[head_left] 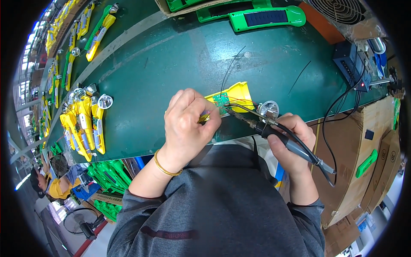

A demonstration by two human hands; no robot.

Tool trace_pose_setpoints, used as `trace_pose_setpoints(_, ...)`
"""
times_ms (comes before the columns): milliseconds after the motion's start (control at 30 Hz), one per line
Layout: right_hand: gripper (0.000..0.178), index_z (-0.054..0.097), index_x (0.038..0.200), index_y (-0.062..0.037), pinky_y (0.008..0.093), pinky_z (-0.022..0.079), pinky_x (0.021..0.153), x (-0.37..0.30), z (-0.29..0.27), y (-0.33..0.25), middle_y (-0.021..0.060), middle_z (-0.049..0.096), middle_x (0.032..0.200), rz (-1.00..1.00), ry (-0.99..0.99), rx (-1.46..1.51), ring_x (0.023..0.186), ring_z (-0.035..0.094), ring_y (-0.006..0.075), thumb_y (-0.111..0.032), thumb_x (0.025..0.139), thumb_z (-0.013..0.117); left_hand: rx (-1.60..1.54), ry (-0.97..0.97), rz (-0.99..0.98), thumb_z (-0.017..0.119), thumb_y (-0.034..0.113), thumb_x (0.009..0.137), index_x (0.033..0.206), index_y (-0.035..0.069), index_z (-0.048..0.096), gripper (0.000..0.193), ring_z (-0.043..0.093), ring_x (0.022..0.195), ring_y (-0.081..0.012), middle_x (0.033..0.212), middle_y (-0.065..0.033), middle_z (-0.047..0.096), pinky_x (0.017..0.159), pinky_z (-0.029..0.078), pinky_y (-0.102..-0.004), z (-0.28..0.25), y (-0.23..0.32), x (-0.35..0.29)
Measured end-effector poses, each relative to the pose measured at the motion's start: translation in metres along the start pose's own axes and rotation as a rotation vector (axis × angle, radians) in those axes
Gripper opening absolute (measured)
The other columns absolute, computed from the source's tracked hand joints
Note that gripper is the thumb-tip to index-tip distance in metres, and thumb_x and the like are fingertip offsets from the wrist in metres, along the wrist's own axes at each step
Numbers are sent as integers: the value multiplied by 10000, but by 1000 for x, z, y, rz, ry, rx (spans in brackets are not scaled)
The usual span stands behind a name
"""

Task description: Soldering wires and components into flashlight housings on a production line.

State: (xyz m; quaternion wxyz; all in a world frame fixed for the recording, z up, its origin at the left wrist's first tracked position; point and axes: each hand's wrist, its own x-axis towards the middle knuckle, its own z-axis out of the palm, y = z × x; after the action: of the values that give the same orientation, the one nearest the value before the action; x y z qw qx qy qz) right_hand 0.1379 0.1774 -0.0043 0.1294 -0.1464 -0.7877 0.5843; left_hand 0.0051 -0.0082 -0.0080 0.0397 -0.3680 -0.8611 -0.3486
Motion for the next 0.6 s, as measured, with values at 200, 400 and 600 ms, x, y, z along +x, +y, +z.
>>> trace_pose_setpoints(200, 177, 545, 794, -19, 209, 402, 556, 0, -8, 8, 21, 568, 692, 43, 67, 275, 601, 498, 60, -62, 680, 673, -8, -13, -14, 677, -22, 601, 646, 35, 574, 126, 530, 642, -223, 676, -75, 526, 565, 429, -312, 0, -1, 2)
trace_pose_setpoints(400, 222, 488, 790, -12, 230, 400, 577, 6, -4, 4, 65, 519, 722, 153, 92, 361, 621, 502, 112, -163, 724, 637, 0, -30, -24, 674, -19, 609, 658, 31, 572, 124, 533, 641, -222, 676, -79, 530, 563, 429, -308, 0, -1, 3)
trace_pose_setpoints(600, 180, 562, 757, -35, 204, 381, 518, 12, -7, 11, -4, 569, 636, 97, 18, 246, 557, 488, 45, -58, 644, 700, -5, -14, -7, 676, -15, 615, 674, 28, 575, 125, 541, 650, -223, 680, -84, 533, 568, 435, -308, 0, -1, 3)
